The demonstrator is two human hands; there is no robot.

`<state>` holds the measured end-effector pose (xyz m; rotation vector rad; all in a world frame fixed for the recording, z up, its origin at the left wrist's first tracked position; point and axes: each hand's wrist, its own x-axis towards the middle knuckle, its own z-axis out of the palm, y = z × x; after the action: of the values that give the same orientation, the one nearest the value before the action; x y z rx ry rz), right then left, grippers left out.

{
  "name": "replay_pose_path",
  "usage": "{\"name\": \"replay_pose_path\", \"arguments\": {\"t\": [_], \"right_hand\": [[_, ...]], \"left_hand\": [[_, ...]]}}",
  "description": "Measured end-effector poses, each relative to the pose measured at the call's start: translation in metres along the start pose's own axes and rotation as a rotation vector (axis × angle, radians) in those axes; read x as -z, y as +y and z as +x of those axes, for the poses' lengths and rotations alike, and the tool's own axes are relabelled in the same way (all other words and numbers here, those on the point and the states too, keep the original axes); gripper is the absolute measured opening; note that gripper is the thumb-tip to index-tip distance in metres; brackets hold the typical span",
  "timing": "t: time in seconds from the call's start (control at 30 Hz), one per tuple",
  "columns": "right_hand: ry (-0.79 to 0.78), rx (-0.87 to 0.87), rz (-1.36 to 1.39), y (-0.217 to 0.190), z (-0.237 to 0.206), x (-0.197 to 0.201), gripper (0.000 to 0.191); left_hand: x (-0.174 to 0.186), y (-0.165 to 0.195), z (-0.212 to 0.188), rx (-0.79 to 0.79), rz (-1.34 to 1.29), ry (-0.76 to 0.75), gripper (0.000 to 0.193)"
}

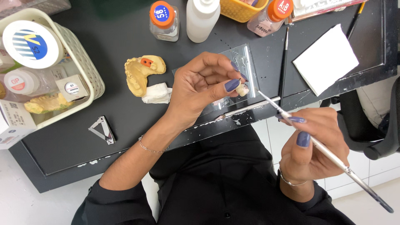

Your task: The person holds a small dental prosthesis in one hand and uses a fine brush to apply and shape ceramic material on it over a glass slab. They occasionally wipe the brush on a tissue and continue building up the material on the prosthesis.

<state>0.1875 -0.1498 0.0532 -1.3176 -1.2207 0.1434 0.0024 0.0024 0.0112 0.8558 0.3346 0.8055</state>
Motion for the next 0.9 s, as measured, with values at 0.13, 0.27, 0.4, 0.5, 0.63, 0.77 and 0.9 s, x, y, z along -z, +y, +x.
{"name": "replay_pose_path", "arguments": {"t": [0.13,0.27,0.4,0.5,0.63,0.77,0.9], "right_hand": [[-0.052,0.002,-0.017,-0.002,-0.0012,0.0008,0.014],[-0.099,0.007,-0.056,-0.0044,0.0015,-0.0004,0.012],[-0.139,0.013,-0.081,-0.0062,0.0052,-0.0011,0.011],[-0.118,0.006,-0.062,-0.0063,0.0059,-0.0022,0.011],[-0.074,-0.019,-0.039,-0.0066,0.0045,-0.0036,0.013],[-0.103,-0.03,-0.045,-0.0081,0.0035,-0.0027,0.013],[-0.045,-0.035,0.002,-0.0072,0.0028,-0.0043,0.014]], "left_hand": [[-0.0002,-0.0004,-0.0001,0.028,0.006,0.009,0.031],[0.0003,-0.0001,-0.0011,0.015,-0.017,-0.006,0.035],[0.001,-0.0012,-0.0001,0.007,0.019,-0.006,0.035],[0.0013,-0.0013,-0.0006,0.004,0.011,-0.008,0.036],[0.0013,-0.0012,-0.0006,0.011,0.008,-0.005,0.037],[0.001,-0.0015,-0.0003,0.011,0.008,-0.004,0.037],[0.0016,-0.0015,-0.0008,0.016,-0.012,-0.005,0.037]]}}
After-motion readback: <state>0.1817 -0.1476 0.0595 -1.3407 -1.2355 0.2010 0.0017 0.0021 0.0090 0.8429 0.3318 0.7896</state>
